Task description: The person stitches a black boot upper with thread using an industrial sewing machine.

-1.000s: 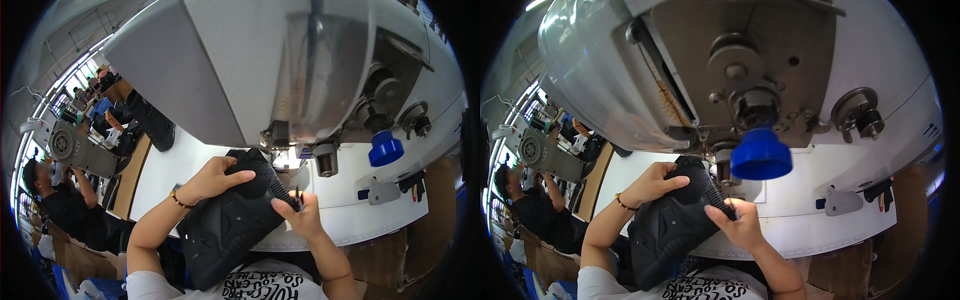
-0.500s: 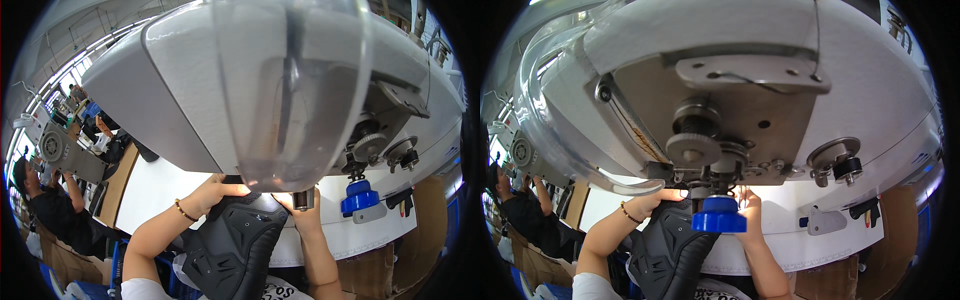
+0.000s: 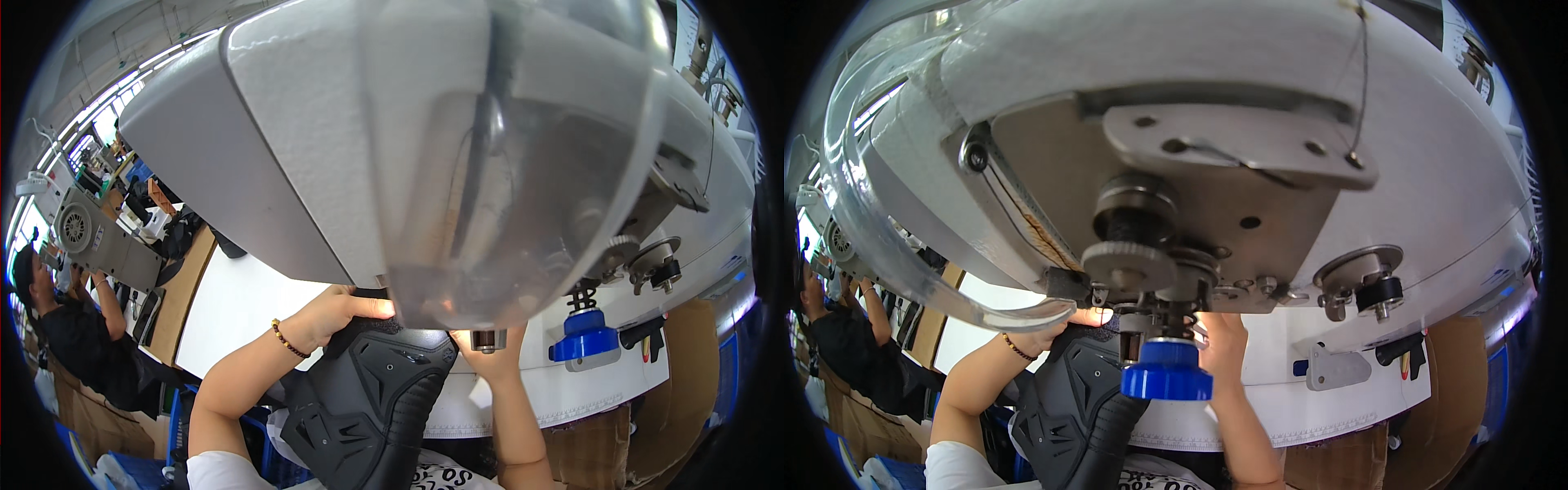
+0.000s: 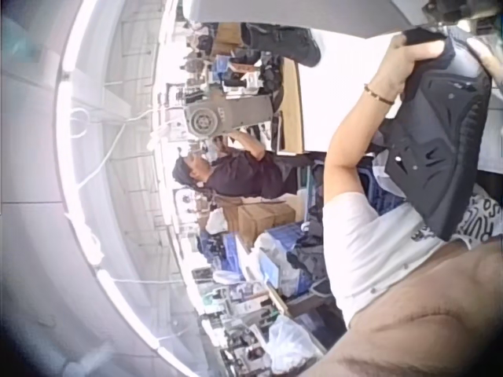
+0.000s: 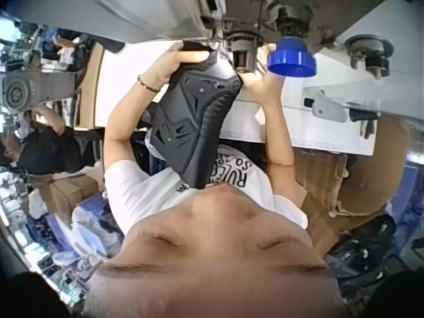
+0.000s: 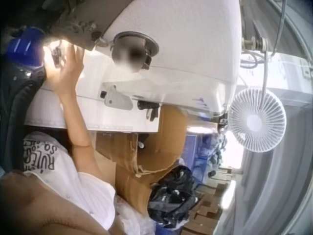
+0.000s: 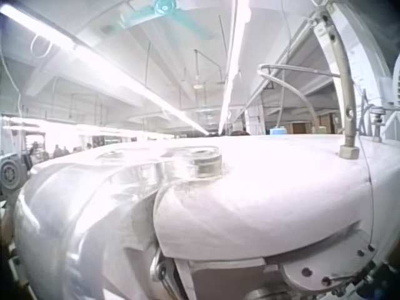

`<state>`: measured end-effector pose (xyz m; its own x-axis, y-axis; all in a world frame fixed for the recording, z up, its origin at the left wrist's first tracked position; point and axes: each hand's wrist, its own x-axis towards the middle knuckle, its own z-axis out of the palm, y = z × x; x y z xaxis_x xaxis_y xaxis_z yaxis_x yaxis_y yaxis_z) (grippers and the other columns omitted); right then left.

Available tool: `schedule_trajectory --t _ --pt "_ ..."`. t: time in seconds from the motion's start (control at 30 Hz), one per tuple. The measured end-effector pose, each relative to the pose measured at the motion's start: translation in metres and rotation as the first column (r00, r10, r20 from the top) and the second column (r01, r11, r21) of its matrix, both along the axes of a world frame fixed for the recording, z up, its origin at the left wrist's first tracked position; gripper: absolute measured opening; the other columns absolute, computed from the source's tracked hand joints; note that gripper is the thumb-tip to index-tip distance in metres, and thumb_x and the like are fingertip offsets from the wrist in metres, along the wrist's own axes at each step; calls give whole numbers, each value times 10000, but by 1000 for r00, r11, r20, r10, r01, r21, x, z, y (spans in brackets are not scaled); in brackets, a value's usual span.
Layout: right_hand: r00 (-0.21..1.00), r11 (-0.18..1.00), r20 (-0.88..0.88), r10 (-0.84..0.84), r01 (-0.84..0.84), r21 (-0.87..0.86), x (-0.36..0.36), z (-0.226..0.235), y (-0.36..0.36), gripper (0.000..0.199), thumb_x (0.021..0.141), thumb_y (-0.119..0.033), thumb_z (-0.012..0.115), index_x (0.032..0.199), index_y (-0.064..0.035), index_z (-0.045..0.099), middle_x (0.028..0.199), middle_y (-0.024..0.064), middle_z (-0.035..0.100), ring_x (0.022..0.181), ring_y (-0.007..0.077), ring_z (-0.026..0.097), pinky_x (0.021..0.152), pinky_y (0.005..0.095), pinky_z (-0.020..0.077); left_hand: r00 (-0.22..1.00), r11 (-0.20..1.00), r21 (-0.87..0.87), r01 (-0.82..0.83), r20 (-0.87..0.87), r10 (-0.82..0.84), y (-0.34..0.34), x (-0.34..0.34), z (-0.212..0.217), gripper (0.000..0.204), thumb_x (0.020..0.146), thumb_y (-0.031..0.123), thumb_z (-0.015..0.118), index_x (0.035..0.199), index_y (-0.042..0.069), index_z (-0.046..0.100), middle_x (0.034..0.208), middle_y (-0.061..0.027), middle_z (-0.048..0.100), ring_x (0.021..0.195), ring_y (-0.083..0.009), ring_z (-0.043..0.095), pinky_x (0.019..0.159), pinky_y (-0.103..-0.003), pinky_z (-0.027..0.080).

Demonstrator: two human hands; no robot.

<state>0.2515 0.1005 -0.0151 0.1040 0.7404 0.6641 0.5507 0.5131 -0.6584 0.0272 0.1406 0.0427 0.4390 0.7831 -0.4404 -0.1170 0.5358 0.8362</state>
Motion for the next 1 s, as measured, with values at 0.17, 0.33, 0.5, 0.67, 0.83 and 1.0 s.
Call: schedule_trajectory --t 0.17,0.33,0.5,0.67,0.83,1.0 --pt "909 930 233 346 -298 -217 20 -7 24 310 608 -272 673 798 -34 616 739 133 615 683 315 578 616 354 467 998 979 203 20 -66 -7 -6 7 17 374 717 71 686 1028 -90 552 915 -149 618 769 -189 625 671 -261 518" --pt "896 889 175 408 -345 -302 22 -12 33 306 629 -248 672 846 -45 597 791 121 604 726 294 573 641 347 468 995 998 47 42 -89 -37 -4 5 18 398 700 94 711 1027 -78 562 934 -130 618 796 -178 616 691 -261 508" --pt "888 842 101 449 -383 -379 26 -20 34 310 649 -224 670 893 -56 578 843 108 592 770 272 568 667 339 469 998 973 230 28 -56 -16 0 6 9 394 699 85 710 1023 -87 565 933 -138 619 801 -183 614 696 -265 504" --pt "877 790 23 479 -420 -446 23 -28 31 321 669 -200 668 941 -67 559 895 96 581 813 251 563 693 332 470 986 999 -23 42 -162 -45 2 2 11 443 674 81 726 1051 -84 560 1022 -148 597 873 -183 594 689 -266 496" --pt "865 735 -57 499 -457 -501 28 -28 37 339 690 -176 666 988 -77 539 947 83 570 856 230 558 718 325 471 969 968 214 131 -236 -78 0 7 25 426 688 118 716 1053 -54 578 1064 -129 589 956 -193 565 785 -274 462" --pt "845 672 -140 515 -500 -546 21 -34 37 362 710 -152 664 1036 -88 520 999 71 558 900 208 553 744 318 473 950 970 203 137 -303 -70 -2 7 31 440 709 190 705 1075 -17 577 1063 -94 594 1015 -181 527 885 -273 395"
